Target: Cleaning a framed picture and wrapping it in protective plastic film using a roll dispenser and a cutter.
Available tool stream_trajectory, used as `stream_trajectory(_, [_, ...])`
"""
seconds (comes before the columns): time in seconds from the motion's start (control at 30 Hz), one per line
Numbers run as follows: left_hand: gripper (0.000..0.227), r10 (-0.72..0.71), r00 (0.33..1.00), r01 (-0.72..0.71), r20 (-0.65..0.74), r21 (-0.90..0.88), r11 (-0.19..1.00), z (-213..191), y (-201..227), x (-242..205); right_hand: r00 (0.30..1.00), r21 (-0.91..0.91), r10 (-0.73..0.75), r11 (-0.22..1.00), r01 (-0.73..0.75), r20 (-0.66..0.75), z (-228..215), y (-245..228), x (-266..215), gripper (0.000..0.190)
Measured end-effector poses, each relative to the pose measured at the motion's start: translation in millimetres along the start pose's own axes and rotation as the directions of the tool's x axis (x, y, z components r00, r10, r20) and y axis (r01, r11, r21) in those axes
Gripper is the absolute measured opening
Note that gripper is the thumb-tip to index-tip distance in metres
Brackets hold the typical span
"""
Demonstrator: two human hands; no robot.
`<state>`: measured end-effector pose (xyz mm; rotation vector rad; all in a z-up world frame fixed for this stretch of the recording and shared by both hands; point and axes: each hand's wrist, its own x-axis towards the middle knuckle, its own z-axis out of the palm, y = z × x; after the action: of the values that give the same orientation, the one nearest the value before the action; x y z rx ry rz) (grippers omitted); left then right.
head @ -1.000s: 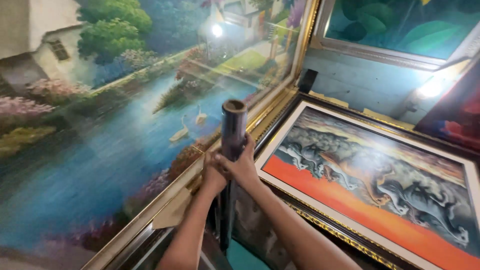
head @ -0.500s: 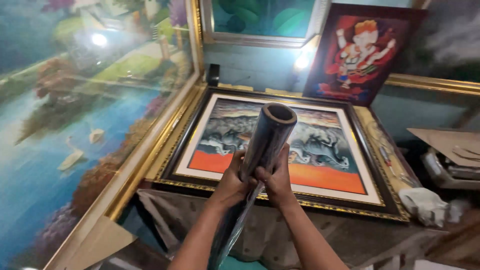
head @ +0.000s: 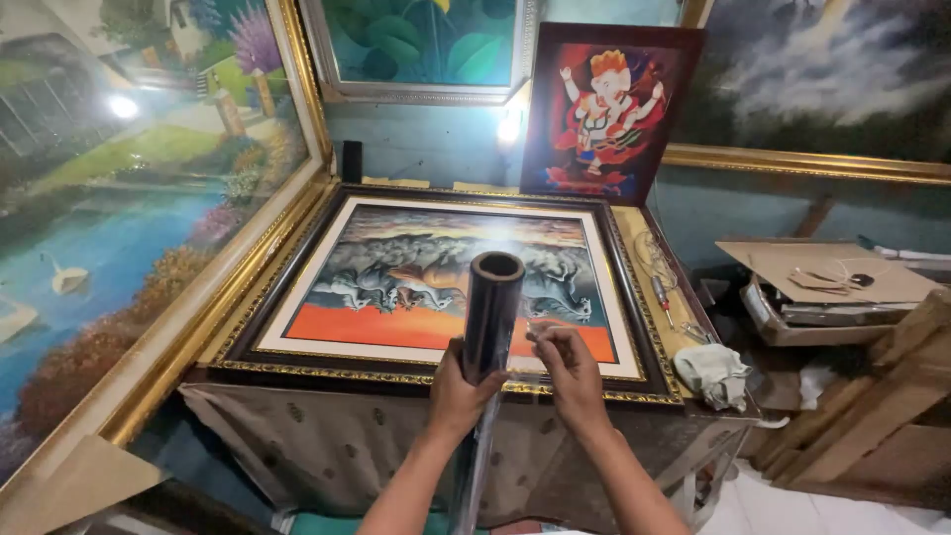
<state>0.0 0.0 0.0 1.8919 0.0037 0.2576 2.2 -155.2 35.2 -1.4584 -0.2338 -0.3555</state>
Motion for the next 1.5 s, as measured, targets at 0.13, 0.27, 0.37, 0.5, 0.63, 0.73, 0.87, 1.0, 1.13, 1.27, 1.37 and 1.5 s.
stream_trajectory(0.13, [0.076,0.011,1.0,-0.012,-0.029,-0.058,0.998,0,16,-16,0.988,-0.275,0.095,0.96,-0.058,0.123,-16,-36,-21,0.017])
stream_trajectory(0.27, [0.073,-0.026,0.998,0.032,0.055,-0.096,0.995,-2,15,-27,0.995,-0.313,-0.002,0.949,0.034,0.104,-43,1,-8,0.013])
stream_trajectory(0.37, [0.085,-0.007,0.994,0.028,0.108,-0.195,0.98,1,1,-21,0.961,-0.418,-0.125,0.881,0.222,0.246,-52,-8,-1,0.018])
stream_trajectory(0.5, [0.073,0.014,0.989,0.025,0.15,-0.258,0.966,-8,-26,-7,0.873,-0.541,-0.094,0.752,0.377,0.478,-51,-47,8,0.009])
stream_trajectory(0.63, [0.069,-0.001,0.986,0.038,0.169,-0.216,0.976,-22,-10,-1,0.913,-0.69,0.081,0.682,0.241,0.4,-47,-96,19,0.015])
stream_trajectory(0.73, [0.074,-0.078,0.98,0.099,0.182,-0.11,0.989,-22,-12,6,0.962,-0.723,0.102,0.681,0.118,0.254,-46,-89,32,0.017])
stream_trajectory(0.87, [0.085,-0.104,0.981,0.139,0.165,-0.22,0.965,-25,-1,6,0.969,-0.529,-0.026,0.835,0.156,0.244,-18,-100,26,0.049])
stream_trajectory(1.0, [0.104,-0.06,0.983,0.116,0.175,-0.329,0.937,-20,3,10,0.911,-0.66,0.114,0.725,0.196,0.396,31,-139,23,0.079])
stream_trajectory(1.13, [0.1,0.033,0.984,0.028,0.176,-0.336,0.942,-6,-26,27,0.939,-0.694,0.087,0.696,0.182,0.333,23,-118,39,0.016])
stream_trajectory(1.27, [0.062,0.103,0.987,-0.056,0.126,-0.33,0.942,-7,-6,15,0.914,-0.751,0.169,0.633,0.186,0.369,19,-131,33,0.016])
stream_trajectory(1.37, [0.05,0.09,0.981,-0.034,0.17,-0.307,0.951,-18,6,2,0.915,-0.717,0.197,0.685,0.129,0.353,10,-125,32,0.016])
stream_trajectory(1.5, [0.054,0.03,0.973,0.016,0.23,-0.199,0.98,-21,-24,21,0.837,-0.724,0.404,0.69,-0.014,0.369,10,-146,18,0.045])
